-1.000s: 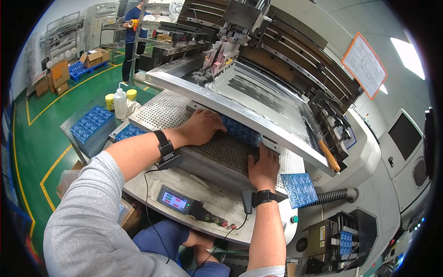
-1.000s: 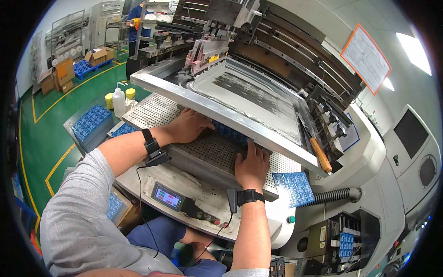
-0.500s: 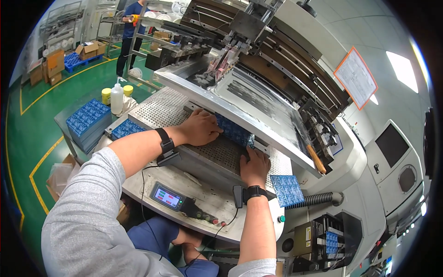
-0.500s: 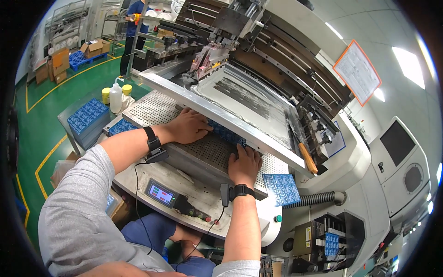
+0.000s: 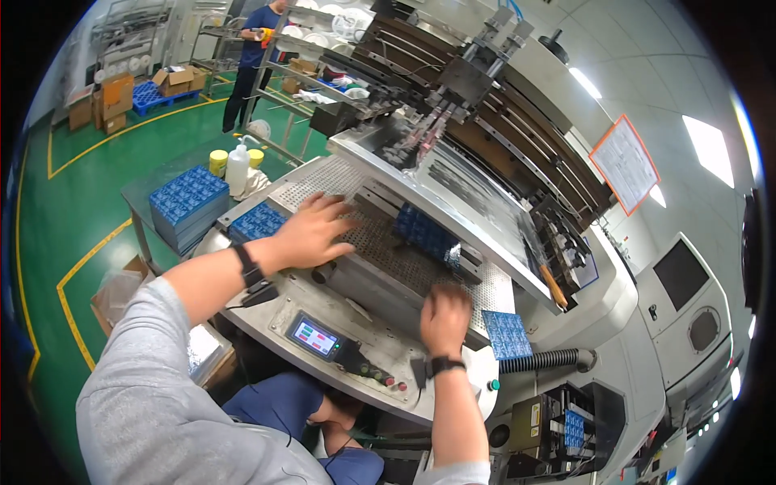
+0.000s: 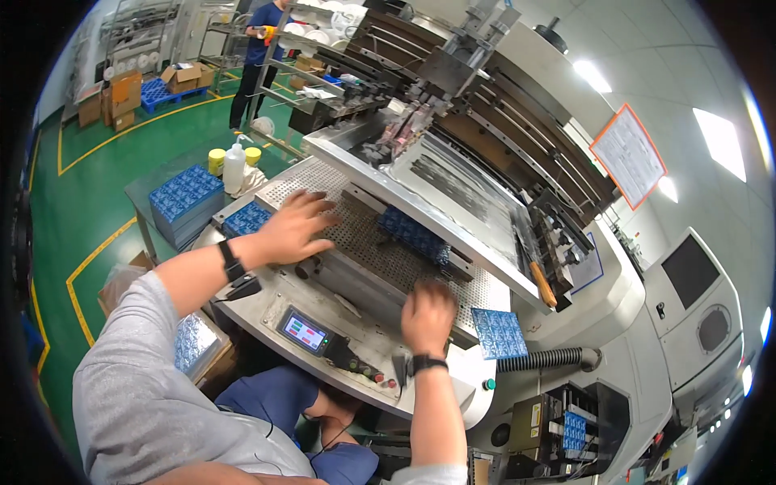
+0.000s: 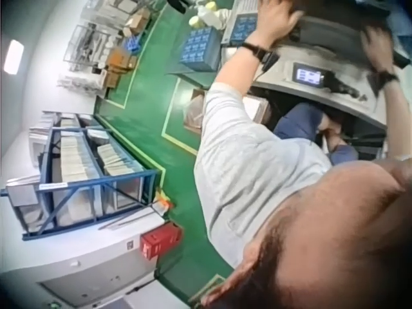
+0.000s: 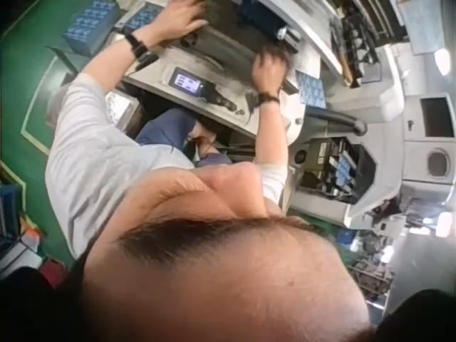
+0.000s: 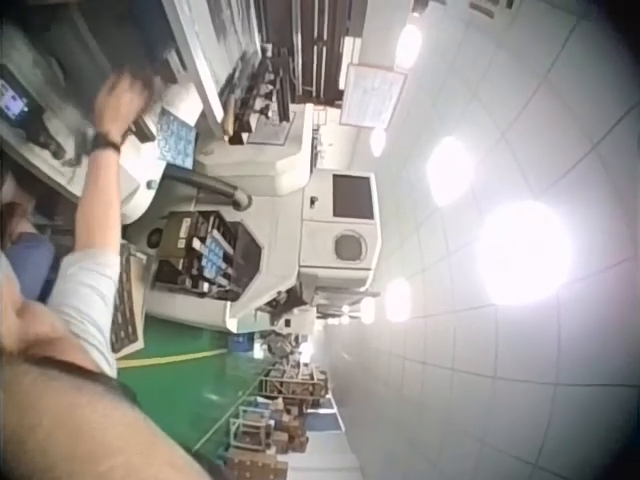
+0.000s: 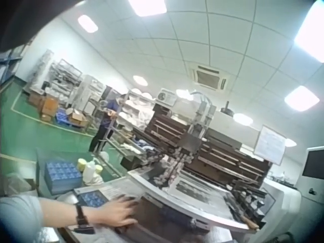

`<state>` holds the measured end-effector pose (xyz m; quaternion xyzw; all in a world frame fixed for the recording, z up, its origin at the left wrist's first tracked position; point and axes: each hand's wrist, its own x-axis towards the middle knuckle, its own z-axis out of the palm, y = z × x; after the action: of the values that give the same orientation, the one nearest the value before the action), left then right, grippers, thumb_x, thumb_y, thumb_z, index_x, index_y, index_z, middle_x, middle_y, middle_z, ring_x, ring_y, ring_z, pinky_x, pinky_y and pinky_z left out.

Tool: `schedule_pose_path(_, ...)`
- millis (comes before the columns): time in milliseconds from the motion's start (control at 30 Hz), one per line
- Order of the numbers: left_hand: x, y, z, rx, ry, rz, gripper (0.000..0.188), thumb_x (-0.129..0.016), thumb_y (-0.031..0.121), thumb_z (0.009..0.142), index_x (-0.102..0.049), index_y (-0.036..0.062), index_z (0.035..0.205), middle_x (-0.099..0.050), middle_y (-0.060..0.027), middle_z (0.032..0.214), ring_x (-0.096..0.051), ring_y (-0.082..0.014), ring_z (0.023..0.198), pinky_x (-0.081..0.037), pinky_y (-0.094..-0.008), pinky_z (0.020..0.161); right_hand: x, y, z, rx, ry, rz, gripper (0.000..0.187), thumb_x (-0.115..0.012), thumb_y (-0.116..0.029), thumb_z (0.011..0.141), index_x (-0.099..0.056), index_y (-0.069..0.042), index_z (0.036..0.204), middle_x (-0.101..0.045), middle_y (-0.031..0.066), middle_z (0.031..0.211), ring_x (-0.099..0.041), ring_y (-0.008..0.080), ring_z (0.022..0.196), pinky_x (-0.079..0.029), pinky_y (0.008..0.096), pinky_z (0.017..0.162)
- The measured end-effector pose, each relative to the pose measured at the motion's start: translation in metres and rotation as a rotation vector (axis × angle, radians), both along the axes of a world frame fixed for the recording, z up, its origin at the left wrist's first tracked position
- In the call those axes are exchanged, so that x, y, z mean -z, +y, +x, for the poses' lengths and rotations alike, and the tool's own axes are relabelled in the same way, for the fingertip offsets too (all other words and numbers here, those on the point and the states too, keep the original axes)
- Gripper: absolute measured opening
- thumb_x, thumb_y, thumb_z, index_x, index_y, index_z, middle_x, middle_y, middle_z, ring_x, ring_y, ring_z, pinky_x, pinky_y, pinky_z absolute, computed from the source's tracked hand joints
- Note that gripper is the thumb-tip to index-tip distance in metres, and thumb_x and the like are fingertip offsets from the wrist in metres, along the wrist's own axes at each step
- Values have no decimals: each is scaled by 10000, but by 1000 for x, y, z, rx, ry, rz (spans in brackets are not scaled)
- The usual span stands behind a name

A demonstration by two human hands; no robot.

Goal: The person sits at a machine, picks up a circuit board from a stack, and positions it on the machine's work surface. After the machine cycles, the person removes the board, places it into a slot on a nearby rack, and repeats the process before walking away.

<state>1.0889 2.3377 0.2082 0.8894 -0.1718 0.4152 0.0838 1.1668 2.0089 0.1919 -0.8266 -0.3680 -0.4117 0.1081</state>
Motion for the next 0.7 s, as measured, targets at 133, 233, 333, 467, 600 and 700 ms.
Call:
schedule_pose_path(133, 37, 64, -55, -1, -92, -16, 250, -729, 199, 769, -660, 104, 988, -610, -77, 1075, -541, -292, 1116, -375, -462, 983, 62, -35, -89, -328, 76, -406, 237, -639, -142, 773, -644, -92, 1004, -619, 111, 1068, -576, 320, 1051, -460, 462, 917)
schedule_pose_path(233, 60, 101, -69, -138, 39, -70, 252, -715, 229, 796, -663, 98, 1004, -596, -104, 1124, -516, -307, 1161, -354, -472, 1020, 105, -82, -120, -479, 204, -687, 313, -606, -188, 795, -654, -115, 1096, -620, 115, 1140, -573, 304, 1101, -460, 424, 970)
schedule_pose_path(333, 75, 117, -48, -325, 116, -151, 308, -677, 312, 846, -664, 85, 1053, -560, -154, 1239, -457, -342, 1252, -307, -482, 1076, 132, -134, -100, -148, 296, -724, 375, -625, -211, 794, -645, -96, 1150, -615, 136, 1178, -563, 324, 1125, -427, 451, 1010)
schedule_pose_path(467, 75, 114, -4, -466, 313, -109, 533, -654, 450, 851, -602, 99, 1250, -468, -175, 1413, -362, -367, 1357, -247, -493, 1121, 113, -195, -42, 458, 351, -498, 461, -675, -316, 811, -631, -55, 1188, -564, 187, 1283, -482, 352, 1228, -370, 492, 1055)
schedule_pose_path(600, 87, 111, 43, -354, 294, -191, 670, -677, 518, 804, -492, 262, 1395, -398, -103, 1502, -349, -396, 1367, -228, -658, 1093, 109, -250, 16, 1022, 547, -145, 668, -703, -512, 782, -579, -123, 1312, -495, 159, 1395, -424, 355, 1308, -354, 492, 1072)
schedule_pose_path(700, 91, 107, 52, -372, 496, -165, 731, -694, 482, 785, -440, 257, 1432, -380, -114, 1511, -341, -393, 1377, -225, -718, 1055, 110, -271, 47, 1197, 917, 94, 817, -691, -593, 768, -436, -212, 1444, -415, 125, 1478, -404, 362, 1334, -343, 502, 1084)
